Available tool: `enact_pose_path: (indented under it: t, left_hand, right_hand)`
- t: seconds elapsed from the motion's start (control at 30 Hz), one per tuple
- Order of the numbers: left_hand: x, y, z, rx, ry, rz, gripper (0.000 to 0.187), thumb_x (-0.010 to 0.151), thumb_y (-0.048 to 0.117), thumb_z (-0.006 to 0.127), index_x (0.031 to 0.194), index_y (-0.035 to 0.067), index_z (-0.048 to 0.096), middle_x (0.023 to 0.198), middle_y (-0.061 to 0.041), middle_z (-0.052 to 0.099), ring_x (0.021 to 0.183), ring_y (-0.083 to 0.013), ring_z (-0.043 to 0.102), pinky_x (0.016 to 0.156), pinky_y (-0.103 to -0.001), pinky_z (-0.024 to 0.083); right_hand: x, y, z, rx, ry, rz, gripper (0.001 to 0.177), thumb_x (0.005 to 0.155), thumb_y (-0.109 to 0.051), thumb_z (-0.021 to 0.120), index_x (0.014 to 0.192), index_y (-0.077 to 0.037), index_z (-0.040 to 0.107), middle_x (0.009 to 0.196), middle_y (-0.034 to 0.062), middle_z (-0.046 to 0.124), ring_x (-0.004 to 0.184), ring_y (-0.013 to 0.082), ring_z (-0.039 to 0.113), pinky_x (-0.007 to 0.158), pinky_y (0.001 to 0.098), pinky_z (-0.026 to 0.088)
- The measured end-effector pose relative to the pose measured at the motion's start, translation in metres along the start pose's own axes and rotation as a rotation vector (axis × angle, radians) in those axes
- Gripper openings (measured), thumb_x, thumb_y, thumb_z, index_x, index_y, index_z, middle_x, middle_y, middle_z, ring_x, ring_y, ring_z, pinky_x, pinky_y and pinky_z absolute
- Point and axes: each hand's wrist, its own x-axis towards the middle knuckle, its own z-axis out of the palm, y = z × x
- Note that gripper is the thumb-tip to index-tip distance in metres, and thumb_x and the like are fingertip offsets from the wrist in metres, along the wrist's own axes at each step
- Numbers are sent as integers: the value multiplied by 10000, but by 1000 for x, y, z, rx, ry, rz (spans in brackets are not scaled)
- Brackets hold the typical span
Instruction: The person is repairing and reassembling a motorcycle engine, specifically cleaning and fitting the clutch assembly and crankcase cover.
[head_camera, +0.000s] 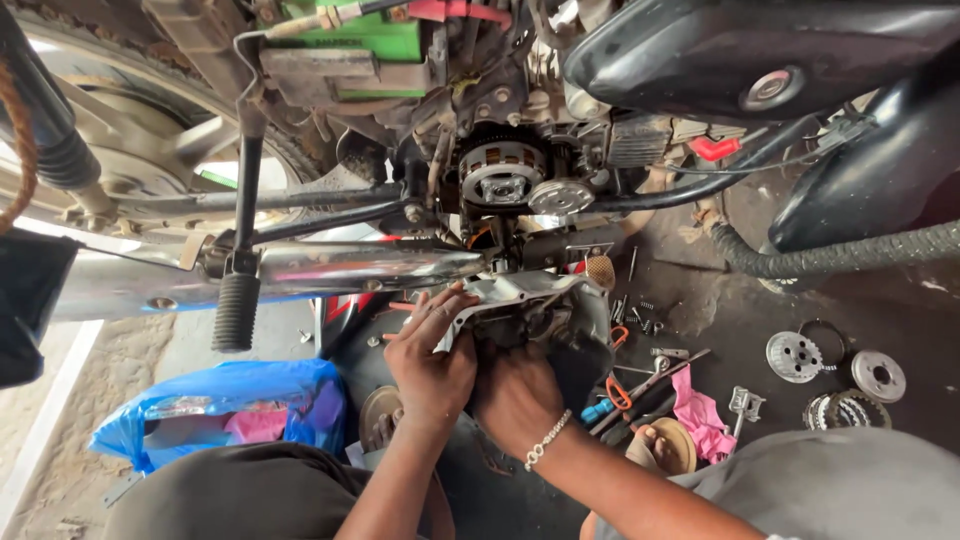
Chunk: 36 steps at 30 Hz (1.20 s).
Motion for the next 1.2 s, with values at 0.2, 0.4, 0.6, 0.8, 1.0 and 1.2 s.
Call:
enact_pose_path:
  t: [0.2, 0.4, 0.6, 0.8, 1.0, 1.2]
  left_hand:
    - [6, 2, -2, 29, -28, 47, 392, 726, -60, 609, 1078, 45, 745, 1149, -133, 765, 1203, -284, 699, 1188, -509, 403]
    - [10, 3, -1, -7, -33, 29, 399, 729, -68, 591, 1081, 43, 742, 1146, -138, 761, 1204, -288, 707, 1190, -498, 424]
    - [18, 5, -1, -31, -49, 23, 387, 725, -73, 596, 1069, 28, 741, 1137, -164, 758, 1169, -309, 714, 1169, -488, 434]
    - [23, 10, 0, 1, -29, 9, 357, 725, -54, 620, 1045, 23, 757, 1117, -164, 769, 1139, -296, 739, 1080, -385, 513]
    - [21, 12, 0, 9, -5, -19, 387, 703, -54, 617, 1054, 14, 764, 1118, -166, 773, 1136, -270, 749, 1002, -331, 553]
    - [25, 20, -5, 29, 37, -44, 385, 700, -60, 631, 1054, 15, 763, 1140, -160, 770, 1125, -260, 753, 987, -323, 549]
  right_hand:
    - [-22, 37, -26, -55, -461, -367, 204, 823, -194, 640, 689, -52, 701, 768, 174, 678, 771, 348, 672, 677, 479, 531]
    - [-18, 108, -115, 530, -1086, -8, 430, 857, -483, 719, 1036, -94, 768, 1003, 102, 771, 919, 251, 725, 812, 374, 556]
    - [-30, 113, -159, 1065, -891, -78, 915, 707, -308, 939, 1454, -65, 470, 1188, 104, 701, 1055, 199, 667, 880, 347, 536]
    - [-93, 169, -95, 355, -1016, 553, 997, 588, -177, 910, 1450, -175, 409, 924, 120, 732, 839, 190, 681, 782, 314, 557]
    - [-72, 144, -143, 422, -918, 594, 444, 699, -316, 960, 1017, -80, 758, 893, 108, 746, 818, 169, 666, 755, 321, 532]
    - [-81, 147, -117, 1378, -619, 402, 583, 753, -153, 899, 1248, -117, 594, 1013, 59, 754, 955, 141, 687, 859, 341, 544]
